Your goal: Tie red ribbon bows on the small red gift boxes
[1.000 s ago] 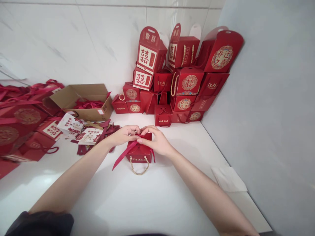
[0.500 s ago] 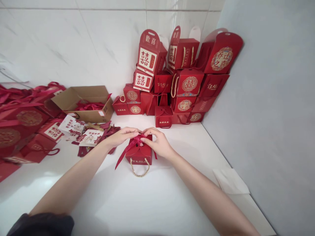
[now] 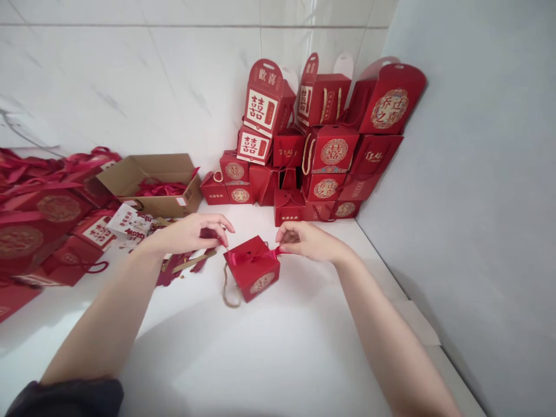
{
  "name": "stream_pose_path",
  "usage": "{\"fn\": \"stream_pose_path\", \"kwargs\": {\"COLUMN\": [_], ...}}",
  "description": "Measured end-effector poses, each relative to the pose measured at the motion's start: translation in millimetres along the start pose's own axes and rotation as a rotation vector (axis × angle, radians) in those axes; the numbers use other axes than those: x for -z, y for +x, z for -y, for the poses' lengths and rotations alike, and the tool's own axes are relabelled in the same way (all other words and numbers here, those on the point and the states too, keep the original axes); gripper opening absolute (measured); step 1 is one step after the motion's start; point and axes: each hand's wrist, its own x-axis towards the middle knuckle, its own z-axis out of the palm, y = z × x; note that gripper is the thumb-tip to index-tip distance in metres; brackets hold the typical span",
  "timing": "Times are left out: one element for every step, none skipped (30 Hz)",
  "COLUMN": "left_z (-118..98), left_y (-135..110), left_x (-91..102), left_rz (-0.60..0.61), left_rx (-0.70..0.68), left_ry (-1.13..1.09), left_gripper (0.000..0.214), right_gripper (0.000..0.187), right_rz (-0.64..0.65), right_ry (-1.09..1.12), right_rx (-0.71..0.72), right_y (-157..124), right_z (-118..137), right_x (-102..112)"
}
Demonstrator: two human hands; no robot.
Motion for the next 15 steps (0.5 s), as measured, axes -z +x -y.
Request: {"fn": "stream_pose_path", "kwargs": {"left_z": [0, 0, 0, -1, -2, -4, -5, -7, -8, -9, -9, -9, -9, -8, -8], "left_y": [-5, -9, -13, -15, -17, -16, -15, -12, -9, -6, -2, 1, 3, 4, 5], "left_x": [5.7, 10.7, 14.5, 16.7, 16.8, 14.8, 10.7, 4.7, -2.5, -10.4, -18.1, -25.1, -30.8, -35.0, -37.7], "left_rz": [0.020, 0.048, 0.082, 0.114, 0.143, 0.162, 0.171, 0.171, 0.159, 0.139, 0.113, 0.082, 0.048, 0.012, -0.022], "left_rx": [0.014, 0.027, 0.041, 0.055, 0.072, 0.095, 0.121, 0.151, 0.177, 0.196, 0.209, 0.216, 0.218, 0.213, 0.201], "left_ry": [0.009, 0.018, 0.031, 0.046, 0.063, 0.077, 0.088, 0.095, 0.103, 0.116, 0.136, 0.161, 0.191, 0.220, 0.248], "left_gripper": [0.033, 0.037, 0.042, 0.047, 0.050, 0.051, 0.050, 0.050, 0.050, 0.051, 0.053, 0.054, 0.055, 0.054, 0.053], "right_gripper": [0.018, 0.019, 0.018, 0.018, 0.020, 0.026, 0.034, 0.041, 0.045, 0.047, 0.046, 0.043, 0.039, 0.035, 0.032], "right_rz": [0.035, 0.080, 0.132, 0.181, 0.225, 0.259, 0.278, 0.281, 0.266, 0.233, 0.180, 0.116, 0.052, -0.005, -0.044], "right_ry": [-0.050, -0.101, -0.138, -0.152, -0.141, -0.111, -0.078, -0.058, -0.060, -0.090, -0.145, -0.215, -0.292, -0.366, -0.427], "right_rx": [-0.013, -0.033, -0.054, -0.073, -0.091, -0.104, -0.111, -0.113, -0.117, -0.125, -0.137, -0.152, -0.171, -0.183, -0.183], "right_y": [-3, -6, -8, -9, -10, -10, -9, -9, -8, -8, -8, -8, -9, -10, -10], "right_z": [0, 1, 2, 3, 5, 8, 12, 15, 19, 23, 26, 29, 31, 32, 33], "right_x": [4, 7, 9, 9, 8, 6, 3, -2, -8, -14, -21, -28, -35, -40, -45]}}
